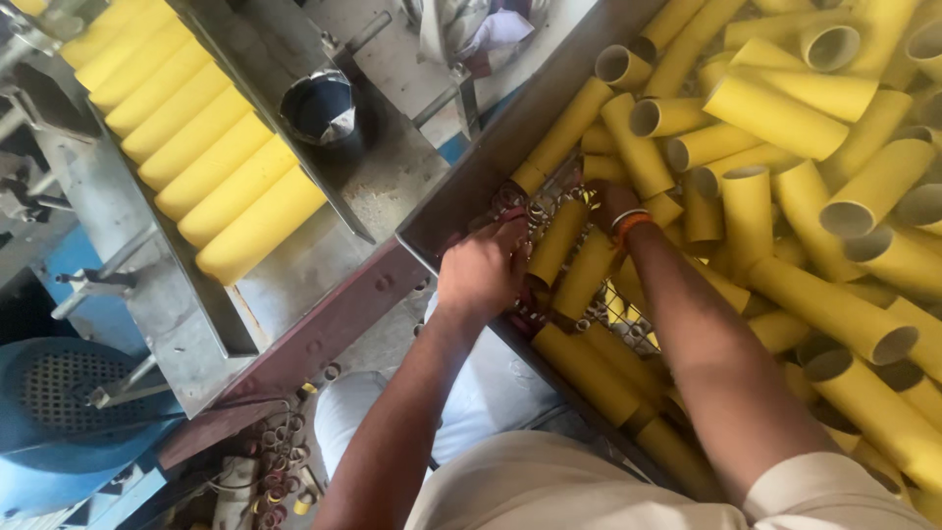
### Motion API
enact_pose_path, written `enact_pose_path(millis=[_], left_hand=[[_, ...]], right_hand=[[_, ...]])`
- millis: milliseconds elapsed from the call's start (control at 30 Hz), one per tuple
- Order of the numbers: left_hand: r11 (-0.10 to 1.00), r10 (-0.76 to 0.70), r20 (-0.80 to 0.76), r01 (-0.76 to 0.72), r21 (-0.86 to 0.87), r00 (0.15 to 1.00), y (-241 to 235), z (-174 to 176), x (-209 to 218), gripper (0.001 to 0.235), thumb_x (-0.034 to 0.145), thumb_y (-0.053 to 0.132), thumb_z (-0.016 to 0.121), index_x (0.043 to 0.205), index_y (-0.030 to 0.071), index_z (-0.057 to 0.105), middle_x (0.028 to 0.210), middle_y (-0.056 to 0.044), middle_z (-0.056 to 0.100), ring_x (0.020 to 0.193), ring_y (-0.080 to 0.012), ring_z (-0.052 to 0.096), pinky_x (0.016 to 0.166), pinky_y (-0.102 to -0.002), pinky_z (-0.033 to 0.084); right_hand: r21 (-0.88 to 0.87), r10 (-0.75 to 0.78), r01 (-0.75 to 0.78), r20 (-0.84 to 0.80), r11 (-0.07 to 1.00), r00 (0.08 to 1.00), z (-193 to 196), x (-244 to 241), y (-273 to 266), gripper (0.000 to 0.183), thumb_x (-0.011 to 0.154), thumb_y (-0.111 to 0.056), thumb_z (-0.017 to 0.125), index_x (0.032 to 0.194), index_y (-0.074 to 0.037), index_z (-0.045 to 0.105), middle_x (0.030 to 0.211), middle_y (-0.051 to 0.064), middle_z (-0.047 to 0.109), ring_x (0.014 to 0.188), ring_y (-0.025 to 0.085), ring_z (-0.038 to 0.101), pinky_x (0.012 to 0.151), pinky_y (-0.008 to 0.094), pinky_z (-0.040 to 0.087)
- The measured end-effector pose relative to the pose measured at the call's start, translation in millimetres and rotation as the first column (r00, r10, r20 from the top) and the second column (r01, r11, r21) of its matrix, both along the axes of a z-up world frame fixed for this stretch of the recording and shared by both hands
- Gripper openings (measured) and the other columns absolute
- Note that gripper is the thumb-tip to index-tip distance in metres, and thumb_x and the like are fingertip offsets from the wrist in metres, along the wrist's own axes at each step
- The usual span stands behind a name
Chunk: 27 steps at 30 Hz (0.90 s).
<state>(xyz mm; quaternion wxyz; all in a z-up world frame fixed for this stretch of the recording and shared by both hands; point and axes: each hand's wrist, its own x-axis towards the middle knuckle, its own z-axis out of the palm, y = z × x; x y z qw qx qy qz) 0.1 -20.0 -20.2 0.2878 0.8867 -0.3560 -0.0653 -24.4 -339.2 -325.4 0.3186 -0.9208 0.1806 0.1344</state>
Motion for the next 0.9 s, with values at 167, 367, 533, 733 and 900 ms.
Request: enact_pose_path(millis=[167,367,533,733,900], left_hand=[[0.999,0.002,-0.021,-0.001,0.046,1.0,-3,3,3,0.025,0.091,0.026,0.067,0.114,0.017,0.071,0.108,-0.007,0.074,0.095,-0.0302,0.073,0.083,-0.046,0.057],[0.984,-0.014,-0.01,0.015,0.176,1.0,-4,-3,0,0.028,0.09,0.03,0.066,0.114,0.015,0.069,0.113,-0.009,0.073,0.092,-0.0324,0.072,0.081,-0.05,0.056],[0.99,-0.03,-0.006,0.031,0.14,1.0,-4,-12,-1,0.033,0.092,0.035,0.064,0.116,0.014,0.065,0.114,-0.01,0.073,0.1,-0.0337,0.072,0.083,-0.047,0.057],[0.991,-0.087,0.044,0.082,0.107,0.995,8,-22,-3,0.032,0.097,0.031,0.062,0.124,0.013,0.062,0.119,-0.013,0.071,0.101,-0.0333,0.071,0.084,-0.047,0.057],[0.996,-0.015,-0.021,0.014,-0.085,1.0,10,-5,-4,0.059,0.09,0.038,0.068,0.141,0.013,0.054,0.134,-0.016,0.061,0.111,-0.0366,0.068,0.091,-0.046,0.056]], right_hand=[[-0.354,0.314,-0.24,0.168,0.904,0.934,5,-4,27,0.058,0.07,-0.022,0.088,0.125,-0.012,0.071,0.124,0.018,0.071,0.104,0.045,0.065,0.092,0.058,0.049],[0.156,0.216,-0.214,0.002,0.964,0.976,62,-24,31,0.043,0.083,-0.023,0.072,0.125,-0.015,0.073,0.111,0.012,0.078,0.1,0.027,0.076,0.09,0.039,0.06],[-0.041,0.319,-0.328,-0.158,0.944,0.935,74,-14,24,0.051,0.081,-0.024,0.074,0.132,-0.018,0.069,0.115,0.013,0.076,0.107,0.03,0.071,0.095,0.042,0.053],[-0.109,0.545,-0.575,-0.217,0.811,0.81,65,15,52,0.064,0.08,-0.026,0.081,0.14,-0.014,0.062,0.126,0.017,0.068,0.119,0.037,0.062,0.1,0.046,0.044],[0.075,0.331,-0.334,0.053,0.939,0.942,152,16,64,0.037,0.085,-0.017,0.068,0.121,-0.01,0.071,0.121,0.012,0.075,0.11,0.029,0.073,0.094,0.04,0.058]])
